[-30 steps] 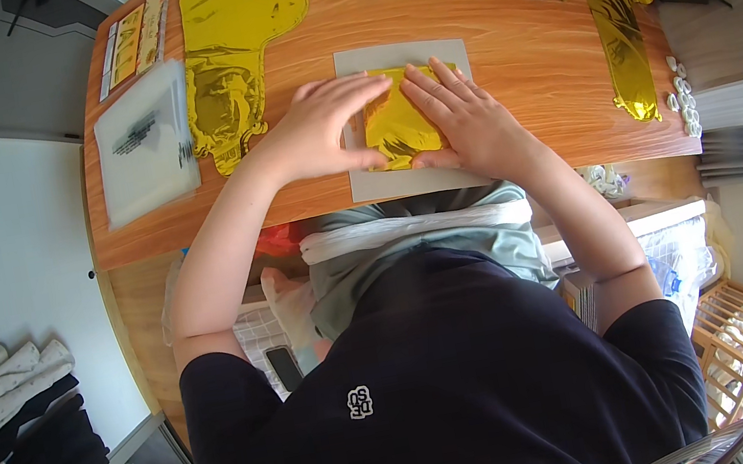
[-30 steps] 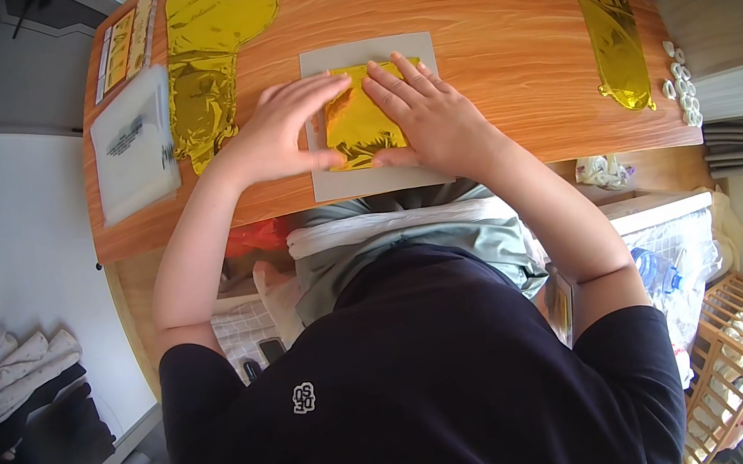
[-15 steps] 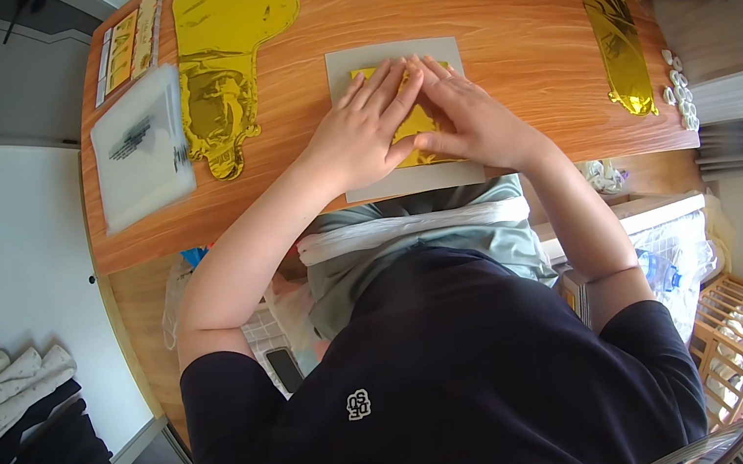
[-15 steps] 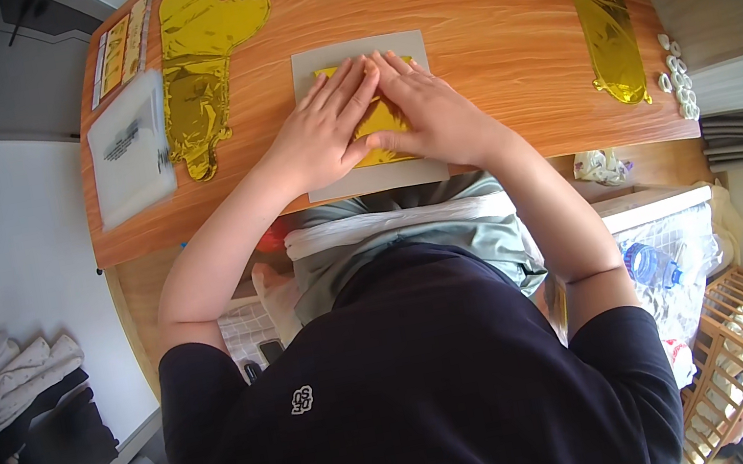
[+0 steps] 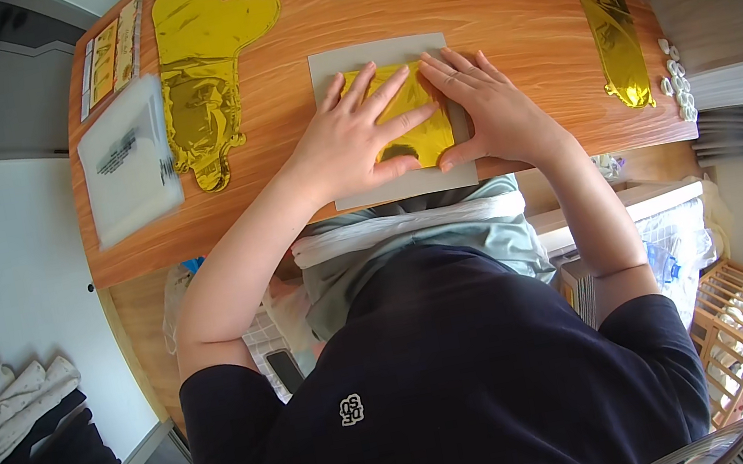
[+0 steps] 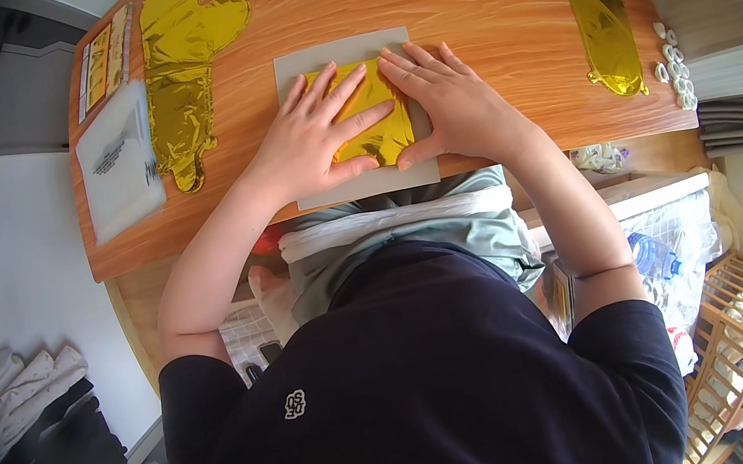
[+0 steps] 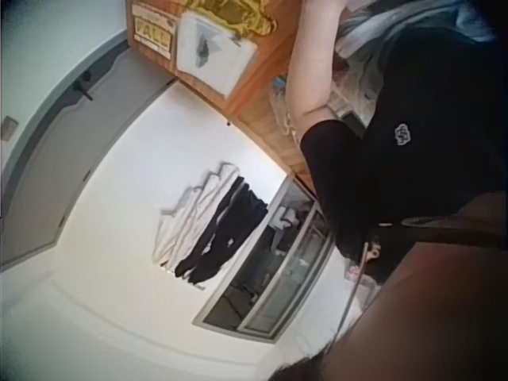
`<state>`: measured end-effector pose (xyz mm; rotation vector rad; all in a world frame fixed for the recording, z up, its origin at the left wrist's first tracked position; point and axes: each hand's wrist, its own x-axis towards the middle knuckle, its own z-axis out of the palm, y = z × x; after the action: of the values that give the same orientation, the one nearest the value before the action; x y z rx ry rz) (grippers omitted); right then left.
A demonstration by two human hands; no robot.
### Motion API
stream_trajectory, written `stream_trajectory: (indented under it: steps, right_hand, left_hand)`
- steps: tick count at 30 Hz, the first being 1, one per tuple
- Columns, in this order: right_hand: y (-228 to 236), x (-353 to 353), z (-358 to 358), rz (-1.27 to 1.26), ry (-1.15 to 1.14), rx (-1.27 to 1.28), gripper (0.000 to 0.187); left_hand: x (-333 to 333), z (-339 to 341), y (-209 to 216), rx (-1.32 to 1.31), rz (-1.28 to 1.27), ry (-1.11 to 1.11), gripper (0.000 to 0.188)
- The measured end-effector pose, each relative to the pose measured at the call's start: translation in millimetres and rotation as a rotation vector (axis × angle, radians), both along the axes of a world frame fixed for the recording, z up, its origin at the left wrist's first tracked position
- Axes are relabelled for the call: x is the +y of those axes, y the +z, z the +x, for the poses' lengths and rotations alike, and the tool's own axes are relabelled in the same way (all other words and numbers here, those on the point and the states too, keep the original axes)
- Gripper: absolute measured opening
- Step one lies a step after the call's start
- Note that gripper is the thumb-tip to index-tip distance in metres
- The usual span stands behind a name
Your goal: Folding gold foil star-shaped decorations on a wooden table.
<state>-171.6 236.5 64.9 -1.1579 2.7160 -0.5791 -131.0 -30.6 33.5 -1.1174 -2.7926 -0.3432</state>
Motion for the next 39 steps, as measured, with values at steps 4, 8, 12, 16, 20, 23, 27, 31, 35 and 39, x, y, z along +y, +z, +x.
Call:
stream_trajectory:
  steps: [4,8,12,16,20,23,27,31,35,39]
  right_hand:
    - [1,1,-1,0.029,-0.03,-0.003,0.123]
    - [3,2,-2,0.031,-0.048,-0.036,0.127]
    - [7,1,-1,0.04,-0.076,-0.082,0.133]
    - [13,0,-1,0.102,-0.12,-0.081,0.138]
    - [14,-5,-1,0.072,-0.154,-0.083,0.14]
    - [9,-21,7,-0.081,-0.183,-0.039,0.129]
    - [-1,-64,21,-0.199,-0.118,0.047,0.108]
    - [-22,-73,23,-0.21,-0.157,0.103,0.108]
    - [-27,-71,23,-0.362,-0.212,0.092,0.107]
    - [-29,-72,24,-0.364,-0.24,0.078,0.109]
  left_hand:
    - [0,1,1,0.006,-0.036,-0.022,0.064]
    - [0,2,6,-0.013,-0.043,-0.017,0.063]
    - [1,2,7,-0.047,-0.033,-0.013,0.062]
    - [1,1,6,-0.033,-0.024,-0.017,0.064]
    - [0,1,9,-0.067,-0.012,-0.011,0.066]
    - [0,1,10,-0.1,0.018,-0.009,0.061]
    - [2,-2,14,-0.172,-0.03,0.007,0.057]
    - [1,-1,6,-0.131,0.005,0.015,0.063]
    - [0,-1,2,-0.152,0.071,0.013,0.075]
    - [-2,1,-5,-0.142,0.149,0.034,0.091]
